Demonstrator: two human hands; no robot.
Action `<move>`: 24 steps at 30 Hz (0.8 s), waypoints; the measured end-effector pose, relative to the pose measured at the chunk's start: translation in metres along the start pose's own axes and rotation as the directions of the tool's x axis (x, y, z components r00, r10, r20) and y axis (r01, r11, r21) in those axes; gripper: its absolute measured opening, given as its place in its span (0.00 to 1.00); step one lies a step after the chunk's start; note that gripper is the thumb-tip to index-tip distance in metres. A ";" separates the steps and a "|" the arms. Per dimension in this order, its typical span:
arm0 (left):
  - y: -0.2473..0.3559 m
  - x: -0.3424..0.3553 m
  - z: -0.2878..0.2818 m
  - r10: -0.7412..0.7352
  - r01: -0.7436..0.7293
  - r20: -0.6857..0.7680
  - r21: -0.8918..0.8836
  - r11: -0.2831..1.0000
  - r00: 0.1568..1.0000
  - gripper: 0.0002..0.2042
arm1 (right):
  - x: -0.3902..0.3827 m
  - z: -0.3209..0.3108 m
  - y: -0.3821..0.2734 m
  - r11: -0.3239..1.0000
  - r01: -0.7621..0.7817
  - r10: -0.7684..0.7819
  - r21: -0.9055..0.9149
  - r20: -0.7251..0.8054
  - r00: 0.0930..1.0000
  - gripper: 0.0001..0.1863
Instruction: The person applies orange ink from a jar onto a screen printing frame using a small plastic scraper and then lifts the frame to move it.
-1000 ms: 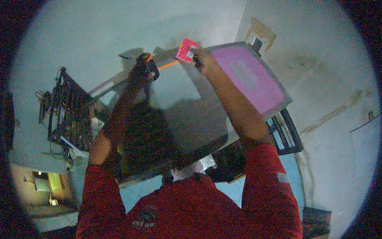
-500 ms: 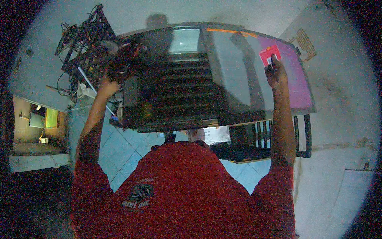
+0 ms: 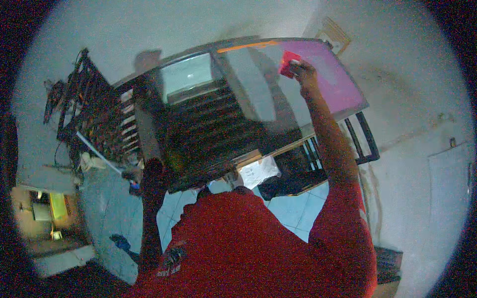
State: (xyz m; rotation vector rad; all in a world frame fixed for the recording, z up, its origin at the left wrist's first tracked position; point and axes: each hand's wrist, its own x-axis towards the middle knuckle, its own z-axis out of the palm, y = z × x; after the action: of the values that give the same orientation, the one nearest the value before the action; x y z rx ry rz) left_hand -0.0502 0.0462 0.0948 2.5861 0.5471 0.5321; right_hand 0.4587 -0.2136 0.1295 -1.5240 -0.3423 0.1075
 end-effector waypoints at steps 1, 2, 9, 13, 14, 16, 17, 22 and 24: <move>0.009 0.000 -0.004 -0.100 0.111 0.107 -0.096 0.989 0.989 0.19 | 0.012 0.005 -0.003 0.989 0.125 -0.121 -0.079 0.054 0.991 0.06; 0.010 -0.005 -0.002 -0.184 0.206 0.145 -0.153 0.967 0.972 0.21 | 0.030 0.013 -0.007 0.960 0.197 -0.182 -0.198 0.095 0.979 0.06; 0.023 -0.012 0.041 -0.300 0.198 -0.200 -0.410 0.890 0.933 0.20 | 0.126 0.108 -0.022 0.424 0.647 -0.388 -0.633 0.519 0.762 0.12; 0.042 -0.010 0.051 -0.429 0.306 -0.250 -0.412 0.858 0.868 0.20 | 0.161 0.176 0.003 0.248 0.770 -0.330 -0.589 0.696 0.638 0.12; 0.046 -0.012 0.054 -0.455 0.330 -0.258 -0.409 0.851 0.852 0.20 | 0.164 0.191 0.005 0.189 0.753 -0.255 -0.631 0.709 0.658 0.12; 0.038 -0.024 0.069 -0.476 0.351 -0.290 -0.393 0.850 0.830 0.22 | 0.171 0.215 0.017 0.120 0.743 -0.173 -0.658 0.723 0.669 0.11; 0.037 -0.024 0.073 -0.516 0.377 -0.300 -0.414 0.828 0.803 0.25 | 0.176 0.222 0.023 0.111 0.748 -0.172 -0.654 0.729 0.663 0.10; 0.031 -0.021 0.082 -0.550 0.457 -0.293 -0.332 0.825 0.782 0.34 | 0.195 0.231 0.055 0.135 0.798 -0.262 -0.587 0.756 0.600 0.08; 0.026 -0.022 0.081 -0.471 0.415 -0.284 -0.237 0.879 0.835 0.35 | 0.199 0.236 0.060 0.134 0.795 -0.175 -0.592 0.776 0.607 0.08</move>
State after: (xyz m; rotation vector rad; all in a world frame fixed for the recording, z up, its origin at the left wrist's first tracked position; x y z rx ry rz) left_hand -0.0249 -0.0122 0.0344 2.1133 1.1345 0.8156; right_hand 0.5890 0.0712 0.1030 -2.4153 -1.6964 -0.3203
